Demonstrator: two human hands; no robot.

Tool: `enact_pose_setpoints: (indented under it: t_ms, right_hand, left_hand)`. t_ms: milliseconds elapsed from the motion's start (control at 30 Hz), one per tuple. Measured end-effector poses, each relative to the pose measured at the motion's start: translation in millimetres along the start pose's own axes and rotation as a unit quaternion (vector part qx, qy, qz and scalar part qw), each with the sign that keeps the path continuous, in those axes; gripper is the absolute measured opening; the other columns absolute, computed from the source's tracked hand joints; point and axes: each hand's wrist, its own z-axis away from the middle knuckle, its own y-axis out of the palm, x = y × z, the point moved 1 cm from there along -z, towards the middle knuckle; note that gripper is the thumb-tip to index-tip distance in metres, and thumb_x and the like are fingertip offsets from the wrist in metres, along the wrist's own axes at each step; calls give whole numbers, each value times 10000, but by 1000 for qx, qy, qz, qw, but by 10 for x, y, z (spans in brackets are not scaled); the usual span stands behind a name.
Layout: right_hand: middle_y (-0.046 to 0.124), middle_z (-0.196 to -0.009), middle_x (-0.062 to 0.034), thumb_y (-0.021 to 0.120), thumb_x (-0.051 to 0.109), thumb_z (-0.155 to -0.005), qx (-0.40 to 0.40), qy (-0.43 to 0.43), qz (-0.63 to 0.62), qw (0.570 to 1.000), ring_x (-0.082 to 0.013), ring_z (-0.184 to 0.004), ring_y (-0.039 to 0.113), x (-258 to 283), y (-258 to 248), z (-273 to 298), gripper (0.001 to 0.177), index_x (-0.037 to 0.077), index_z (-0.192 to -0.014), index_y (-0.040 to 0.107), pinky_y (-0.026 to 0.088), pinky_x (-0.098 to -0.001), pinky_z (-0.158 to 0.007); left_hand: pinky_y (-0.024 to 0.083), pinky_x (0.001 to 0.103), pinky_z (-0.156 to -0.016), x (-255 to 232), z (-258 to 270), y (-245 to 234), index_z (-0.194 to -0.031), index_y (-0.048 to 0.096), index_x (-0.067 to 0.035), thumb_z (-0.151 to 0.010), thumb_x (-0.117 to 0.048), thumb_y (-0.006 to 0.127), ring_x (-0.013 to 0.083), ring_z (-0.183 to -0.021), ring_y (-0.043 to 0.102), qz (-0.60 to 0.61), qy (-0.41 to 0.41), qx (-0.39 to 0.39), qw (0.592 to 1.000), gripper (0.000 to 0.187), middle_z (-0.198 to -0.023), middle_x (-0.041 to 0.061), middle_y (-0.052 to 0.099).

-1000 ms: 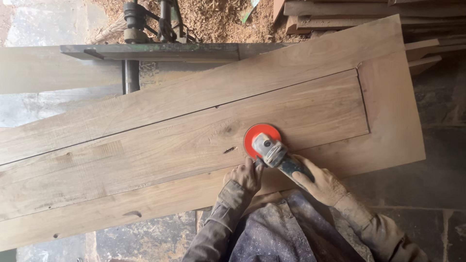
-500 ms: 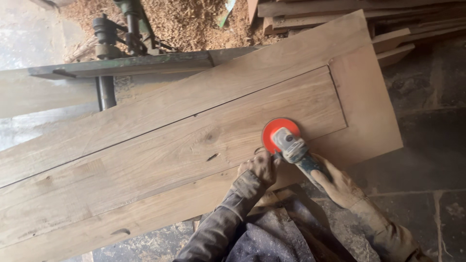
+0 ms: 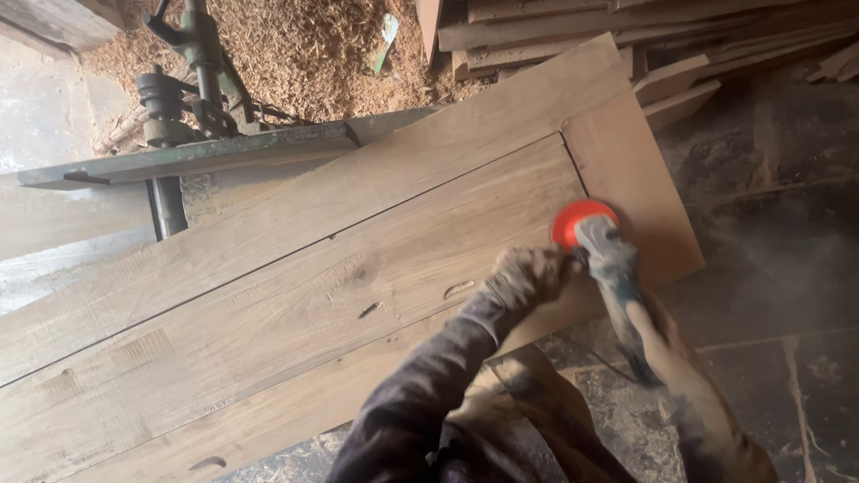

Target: The person uses an angle grinder with a sanding disc to smooth the surface of a large wooden board. The person moves the tool across the board in a systematic manner, covering different sections of the surface.

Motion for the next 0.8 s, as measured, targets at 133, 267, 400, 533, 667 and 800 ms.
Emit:
enact_pose_setpoints:
  t_ms: [133, 267, 400, 533, 667, 800]
  right_hand:
    - [662, -1313, -152, 510, 566, -977, -50, -86, 1, 995, -256, -1205, 616, 505, 44, -389, 690, 64, -1449, 560, 465, -420, -1006]
    - [721, -1104, -104, 495, 541, -990, -39, -111, 13, 993, -207, -940, 686, 1031, 19, -680, 648, 101, -1458, 569, 526, -375, -862]
    - [708, -1047, -162, 500, 544, -994, 18, -86, -6, 996, -246, -853, 672, 1305, 132, -667, 658, 111, -1485, 569, 535, -404, -798]
    - [709, -1191, -121, 513, 551, -975, 41, -146, 66, 986, -242, -1017, 680, 1387, 581, -461, 676, 127, -1501, 509, 507, -393, -917]
    - [702, -1249, -168, 524, 584, -963, 99, -212, 116, 965, -298, -1128, 690, 1617, 1273, -263, 678, 140, -1474, 527, 510, -424, -971]
    - [731, -1175, -200, 532, 619, -895, 171, -179, 203, 948, -359, -1115, 710, 2019, 2054, 3, 728, 230, -1508, 484, 526, -462, -961]
  left_hand:
    - [413, 438, -402, 529, -230, 1, -931, 672, -134, -990, -317, 602, 224, -517, 596, -59, 11, -73, 996, 204, -690, 79, 606]
    - [444, 474, -409, 925, -503, 8, -786, 620, -76, -945, -433, 642, 292, -456, 602, 11, -135, -70, 988, 392, -541, 106, 579]
    - [460, 462, -439, 1024, -353, -221, -774, 593, -87, -956, -434, 648, 294, -462, 609, 29, -175, -57, 983, 395, -534, 105, 583]
    - [469, 453, -471, 1009, 303, -695, -830, 594, -97, -1007, -391, 633, 291, -514, 628, 30, -233, -33, 971, 346, -581, 104, 600]
    - [466, 455, -476, 1007, 1196, -1242, -889, 600, -105, -1028, -372, 612, 291, -535, 638, -6, -308, -34, 951, 301, -620, 104, 618]
    - [483, 481, -511, 1031, 1993, -1817, -930, 615, -144, -952, -396, 626, 315, -618, 637, -113, -400, -20, 909, 253, -676, 122, 644]
